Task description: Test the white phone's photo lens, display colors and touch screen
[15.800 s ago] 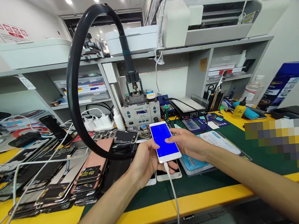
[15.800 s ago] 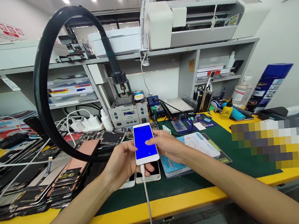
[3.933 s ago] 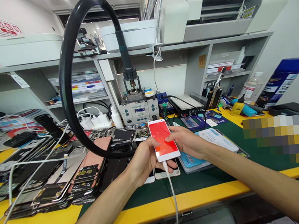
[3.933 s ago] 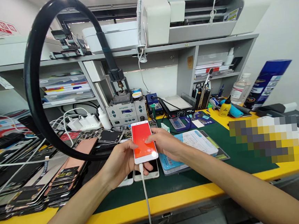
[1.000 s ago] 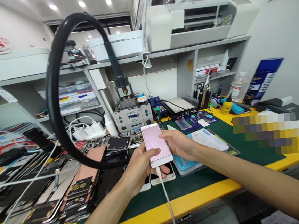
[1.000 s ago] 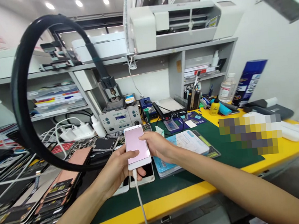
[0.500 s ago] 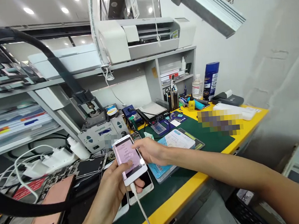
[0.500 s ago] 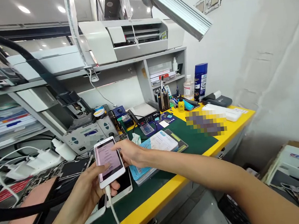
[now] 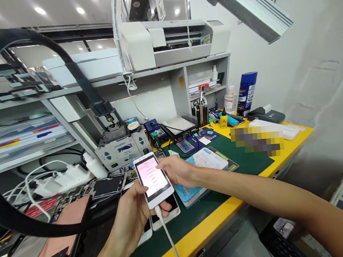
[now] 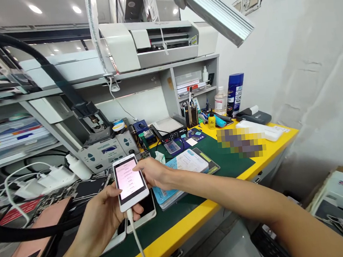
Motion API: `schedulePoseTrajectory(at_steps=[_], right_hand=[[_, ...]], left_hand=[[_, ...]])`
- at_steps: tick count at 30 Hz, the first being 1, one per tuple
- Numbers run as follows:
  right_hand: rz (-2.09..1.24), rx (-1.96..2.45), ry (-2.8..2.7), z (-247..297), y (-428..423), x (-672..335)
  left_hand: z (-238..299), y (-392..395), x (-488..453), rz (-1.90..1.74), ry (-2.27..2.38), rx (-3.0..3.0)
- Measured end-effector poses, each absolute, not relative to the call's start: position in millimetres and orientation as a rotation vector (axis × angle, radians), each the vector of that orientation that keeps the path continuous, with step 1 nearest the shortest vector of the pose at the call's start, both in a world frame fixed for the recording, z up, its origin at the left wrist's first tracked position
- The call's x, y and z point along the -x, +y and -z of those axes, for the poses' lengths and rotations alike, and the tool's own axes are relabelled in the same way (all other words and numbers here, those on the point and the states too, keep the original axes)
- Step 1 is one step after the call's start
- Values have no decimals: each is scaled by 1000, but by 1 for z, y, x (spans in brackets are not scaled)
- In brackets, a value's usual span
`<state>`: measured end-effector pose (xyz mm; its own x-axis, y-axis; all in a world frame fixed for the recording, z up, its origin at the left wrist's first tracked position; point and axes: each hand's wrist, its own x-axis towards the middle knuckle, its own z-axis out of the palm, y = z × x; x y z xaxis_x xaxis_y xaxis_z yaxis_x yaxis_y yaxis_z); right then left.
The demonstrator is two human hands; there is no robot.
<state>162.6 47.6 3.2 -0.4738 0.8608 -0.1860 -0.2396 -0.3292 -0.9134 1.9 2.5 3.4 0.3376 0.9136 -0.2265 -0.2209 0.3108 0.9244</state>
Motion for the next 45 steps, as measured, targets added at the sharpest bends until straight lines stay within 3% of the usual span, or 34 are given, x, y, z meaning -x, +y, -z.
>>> schedulePoseTrajectory(at_steps=[45], right_hand=[[-1763, 856, -1354, -7, 38, -165]], left_hand=[[-2, 1, 5, -898, 651, -911]])
